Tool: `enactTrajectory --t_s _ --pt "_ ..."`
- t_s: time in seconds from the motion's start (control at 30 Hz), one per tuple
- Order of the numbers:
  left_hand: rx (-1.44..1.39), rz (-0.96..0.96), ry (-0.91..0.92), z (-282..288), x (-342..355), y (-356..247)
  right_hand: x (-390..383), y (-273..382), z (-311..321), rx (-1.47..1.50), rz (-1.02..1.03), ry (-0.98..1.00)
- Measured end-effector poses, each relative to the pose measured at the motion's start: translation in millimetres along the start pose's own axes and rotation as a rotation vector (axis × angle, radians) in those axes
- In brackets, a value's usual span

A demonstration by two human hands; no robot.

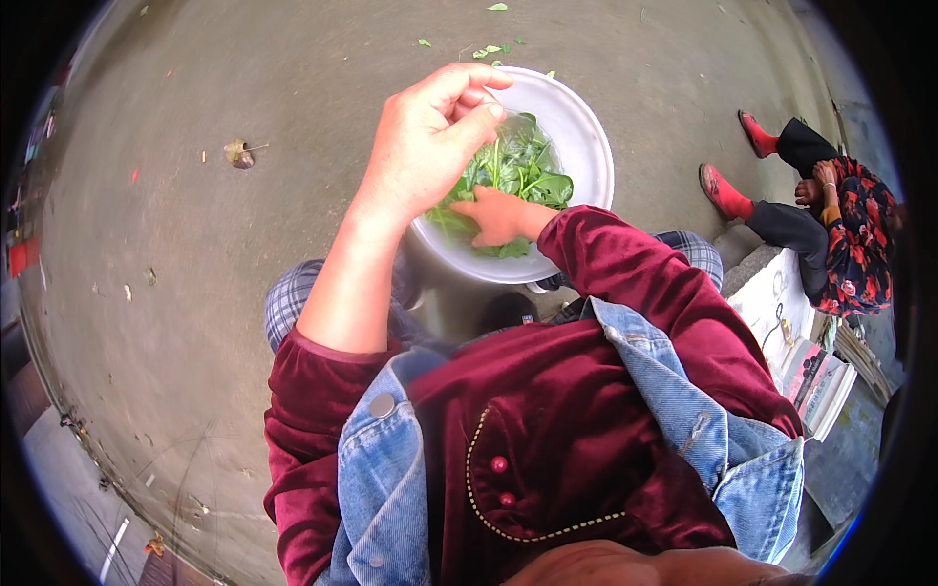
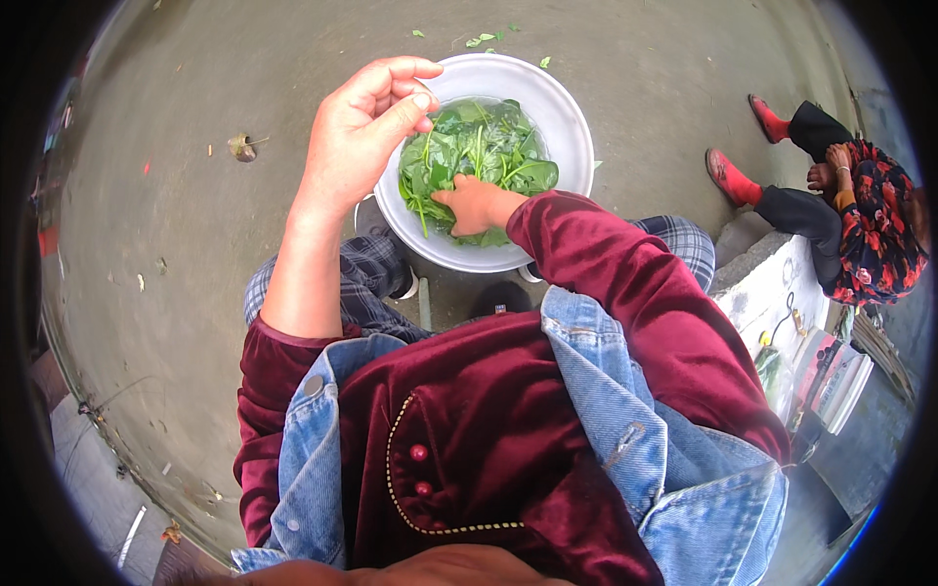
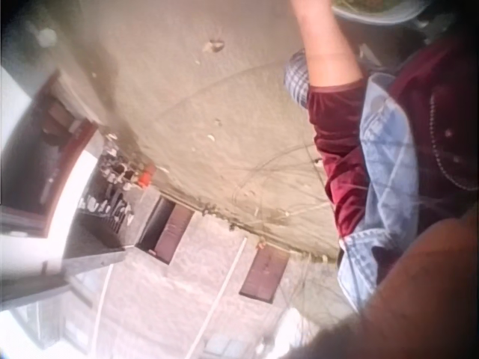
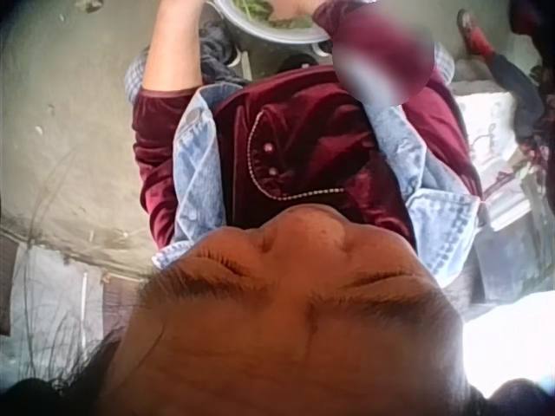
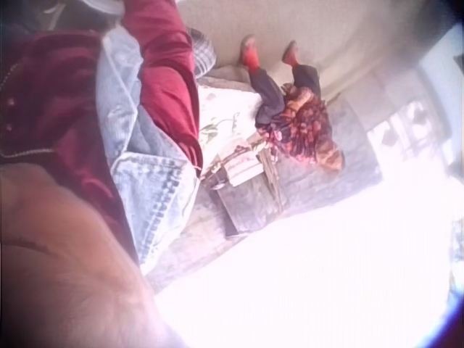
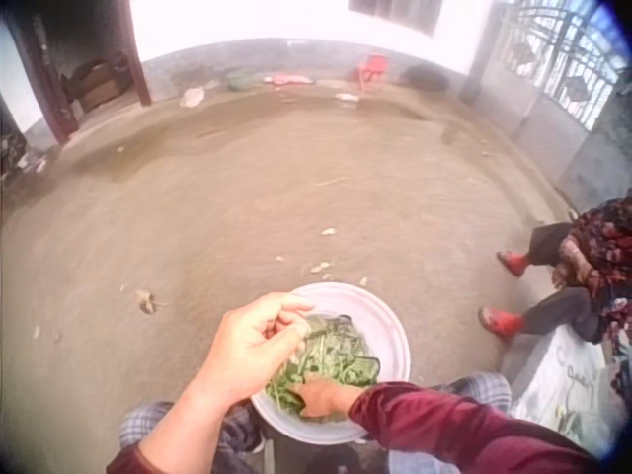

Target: The person sits on the ground and sorts green leafy vegetables in a white plastic bowl. They pick up stems, remove leaves, and place them back into the bowl, repeating this process throughout the clip.

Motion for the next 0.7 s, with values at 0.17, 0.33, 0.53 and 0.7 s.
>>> enactTrajectory --t_s 0.17,0.33,0.53,0.7 --pt "0.003 -0.005 -0.013 1.2 -1.9 1.1 -36.1 27.1 -13.1 -0.042 0.163 0.017" --pt "-0.021 -0.031 -0.052 3.9 -4.2 -2.3 -39.2 -7.2 38.5 0.369 0.120 -0.028" --pt "0.009 -0.024 -0.004 5.7 -6.8 -3.2 -20.2 -109.3 114.5 0.003 -0.318 -0.620" --pt "0.037 -0.037 -0.006 7.7 -5.6 -3.7 6.2 -133.2 89.8 0.010 -0.341 -0.672"
Point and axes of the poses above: each hand's wrist, its own x-axis towards the middle knuckle, its own z-axis out of the back of the hand, y = z × x, the point moved 9 cm from there along x, towards the middle knuckle, and after that the axes turned 10 degrees about -y, right-handed, at the moved point
